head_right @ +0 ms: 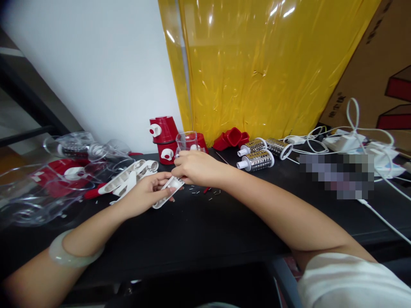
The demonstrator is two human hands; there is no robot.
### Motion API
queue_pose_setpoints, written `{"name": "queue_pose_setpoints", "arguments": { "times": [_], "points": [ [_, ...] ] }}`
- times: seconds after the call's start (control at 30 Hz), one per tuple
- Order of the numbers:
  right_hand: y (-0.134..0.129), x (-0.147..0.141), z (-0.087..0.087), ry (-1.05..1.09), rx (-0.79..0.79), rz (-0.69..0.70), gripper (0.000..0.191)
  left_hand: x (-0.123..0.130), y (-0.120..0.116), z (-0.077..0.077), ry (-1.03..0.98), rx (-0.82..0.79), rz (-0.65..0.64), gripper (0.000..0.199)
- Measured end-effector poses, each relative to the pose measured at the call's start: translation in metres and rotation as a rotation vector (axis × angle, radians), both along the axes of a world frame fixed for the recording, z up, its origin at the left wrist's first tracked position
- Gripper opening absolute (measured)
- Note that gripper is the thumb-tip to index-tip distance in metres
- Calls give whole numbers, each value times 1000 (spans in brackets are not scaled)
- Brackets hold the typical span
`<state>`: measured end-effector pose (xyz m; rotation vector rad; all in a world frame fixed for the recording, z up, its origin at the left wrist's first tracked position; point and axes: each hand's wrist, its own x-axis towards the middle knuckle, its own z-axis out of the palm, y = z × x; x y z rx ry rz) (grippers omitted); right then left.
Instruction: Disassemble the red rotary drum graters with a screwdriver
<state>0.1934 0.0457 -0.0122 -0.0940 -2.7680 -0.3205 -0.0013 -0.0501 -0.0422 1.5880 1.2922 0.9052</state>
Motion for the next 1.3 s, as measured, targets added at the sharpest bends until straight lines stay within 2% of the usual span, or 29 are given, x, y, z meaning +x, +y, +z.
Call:
{"name": "queue_pose_setpoints", "arguments": {
  "times": [0.17,0.37,0.47,0.67,0.97,1.3],
  "points": [
    [3,0,-3,15,-15,18,24,-1,0,-1,16,-24,-8,38],
    [0,-7,-11,30,112,-62,28,-3,2,-6,66,-22,51,43],
    [-1,-9,-15,38,148,-51,24,-3,2,-7,76,-25,63,43],
    [6,-8,-17,39,92,16,34,-4,2,-7,98,-9,52,37],
    [11,-4,-15,87,46,119,35,-2,2,-3,101,-34,42,34],
    [9,-5,-19,80,72,83,31,-4,2,-4,107,-5,40,33]
  ]
}}
